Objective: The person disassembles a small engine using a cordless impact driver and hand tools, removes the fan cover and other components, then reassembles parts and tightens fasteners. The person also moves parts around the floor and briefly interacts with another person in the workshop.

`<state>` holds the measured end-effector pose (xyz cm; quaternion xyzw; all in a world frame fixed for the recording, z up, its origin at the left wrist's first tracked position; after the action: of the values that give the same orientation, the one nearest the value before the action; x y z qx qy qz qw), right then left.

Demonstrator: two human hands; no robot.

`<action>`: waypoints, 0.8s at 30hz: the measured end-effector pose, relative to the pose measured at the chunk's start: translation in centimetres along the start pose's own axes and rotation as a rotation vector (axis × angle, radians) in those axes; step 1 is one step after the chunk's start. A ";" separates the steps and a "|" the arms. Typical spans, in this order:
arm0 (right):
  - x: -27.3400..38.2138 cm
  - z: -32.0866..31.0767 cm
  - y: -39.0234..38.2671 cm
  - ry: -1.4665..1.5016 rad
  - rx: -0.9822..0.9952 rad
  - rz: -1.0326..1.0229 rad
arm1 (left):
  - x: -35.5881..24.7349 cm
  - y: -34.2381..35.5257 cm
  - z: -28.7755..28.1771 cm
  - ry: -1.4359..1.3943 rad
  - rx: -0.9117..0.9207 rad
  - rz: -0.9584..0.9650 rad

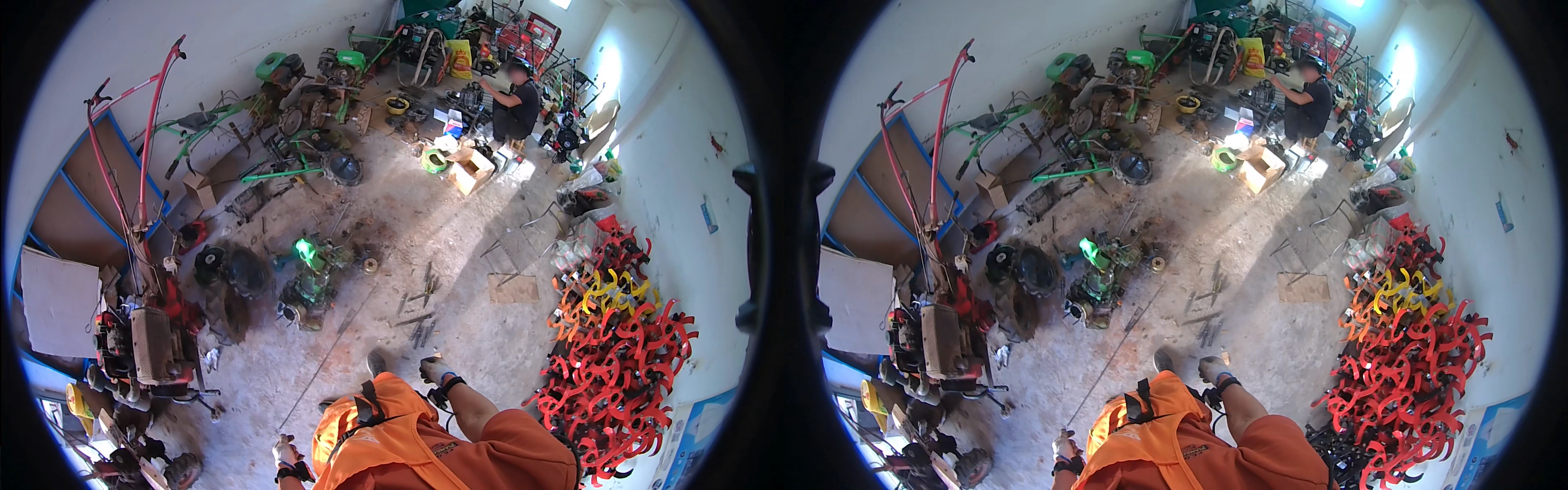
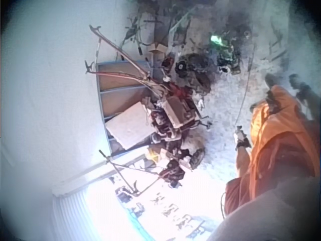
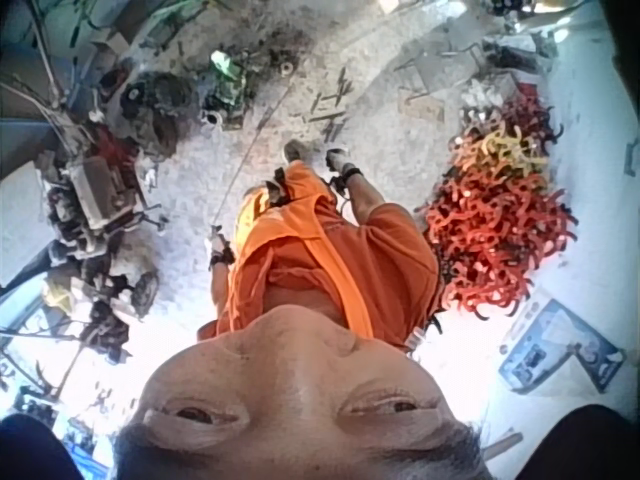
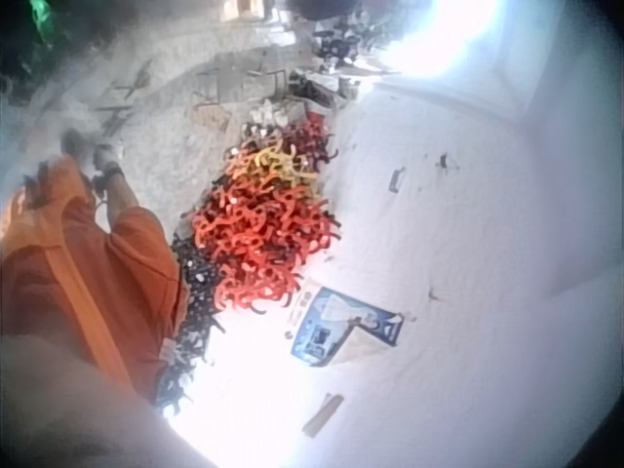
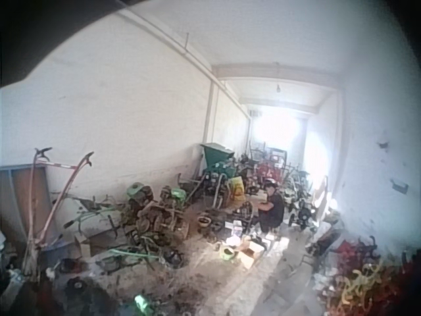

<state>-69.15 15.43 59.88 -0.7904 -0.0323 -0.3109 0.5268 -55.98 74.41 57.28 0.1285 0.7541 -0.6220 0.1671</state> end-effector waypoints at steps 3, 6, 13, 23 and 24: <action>0.3 0.0 -0.2 -0.031 0.008 -0.012 | 0.2 0.0 0.2 0.013 0.009 0.000; 0.1 -0.2 -0.1 -0.005 0.021 -0.028 | 0.2 0.0 0.5 0.017 0.010 0.003; 1.7 2.6 5.7 -0.626 -0.358 -0.528 | -0.1 -0.5 1.2 0.040 -0.029 0.031; 39.7 14.0 2.0 0.406 0.107 -0.824 | -26.8 -18.0 21.2 0.143 -0.022 1.422; 42.8 14.8 -0.5 0.496 0.185 -0.867 | -28.6 -21.2 23.2 0.094 0.039 1.477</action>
<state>-28.14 16.44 79.06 -0.5568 -0.2586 -0.6752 0.4089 -36.31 47.94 84.11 0.6317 0.4664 -0.3548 0.5074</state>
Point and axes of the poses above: each hand's wrist, its own y-axis towards the middle knuckle, its own z-axis out of the palm, x = y × z, the point moved 2 cm from there along y, towards the middle knuckle, and after that the axes turned 8 degrees about -y, right-handed, at the moved point
